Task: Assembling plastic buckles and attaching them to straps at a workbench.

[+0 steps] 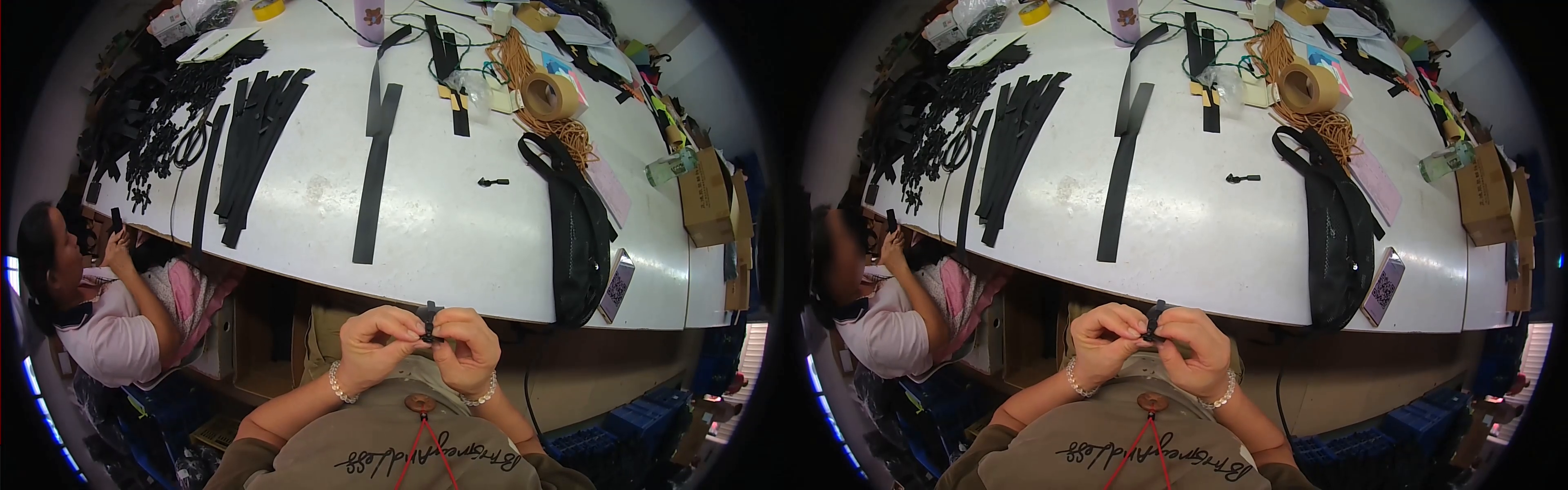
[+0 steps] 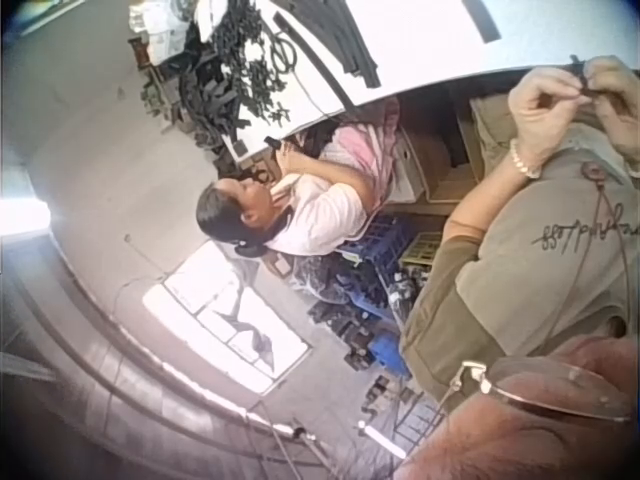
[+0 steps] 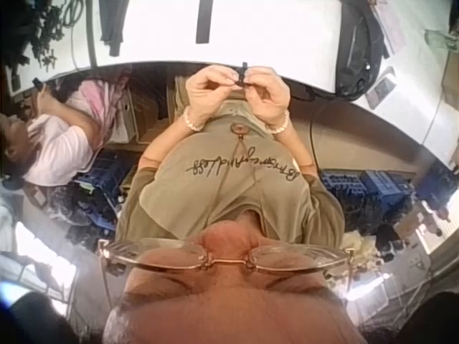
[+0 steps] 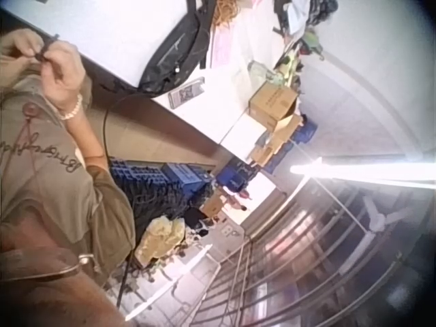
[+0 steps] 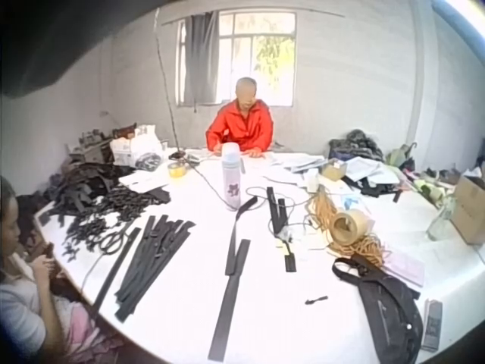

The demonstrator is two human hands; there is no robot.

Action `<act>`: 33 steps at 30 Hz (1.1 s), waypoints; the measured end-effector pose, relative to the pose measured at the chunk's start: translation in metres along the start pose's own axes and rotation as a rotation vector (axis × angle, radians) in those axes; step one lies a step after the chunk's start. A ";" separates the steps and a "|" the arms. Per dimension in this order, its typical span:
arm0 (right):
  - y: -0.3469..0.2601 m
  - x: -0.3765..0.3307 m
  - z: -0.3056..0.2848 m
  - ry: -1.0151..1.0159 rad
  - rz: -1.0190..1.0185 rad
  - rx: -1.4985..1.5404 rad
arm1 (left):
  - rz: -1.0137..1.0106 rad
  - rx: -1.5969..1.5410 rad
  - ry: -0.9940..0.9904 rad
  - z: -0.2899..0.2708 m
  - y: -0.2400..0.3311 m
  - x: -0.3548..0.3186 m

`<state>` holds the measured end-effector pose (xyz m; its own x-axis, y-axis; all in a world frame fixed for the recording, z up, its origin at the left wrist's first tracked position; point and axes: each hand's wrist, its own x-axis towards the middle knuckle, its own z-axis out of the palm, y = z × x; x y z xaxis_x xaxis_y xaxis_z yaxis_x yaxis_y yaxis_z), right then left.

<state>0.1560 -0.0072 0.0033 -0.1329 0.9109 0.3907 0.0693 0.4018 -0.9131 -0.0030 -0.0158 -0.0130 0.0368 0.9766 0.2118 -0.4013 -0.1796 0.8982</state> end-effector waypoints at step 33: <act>-0.008 0.003 -0.006 0.016 0.382 0.210 | -0.420 0.076 -0.024 -0.001 0.013 0.012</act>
<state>0.1610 -0.0069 0.0127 -0.1209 0.9925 0.0203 -0.0923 0.0091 -0.9957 -0.0091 -0.0059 0.0013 0.2043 0.9640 -0.1701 -0.2786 0.2239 0.9339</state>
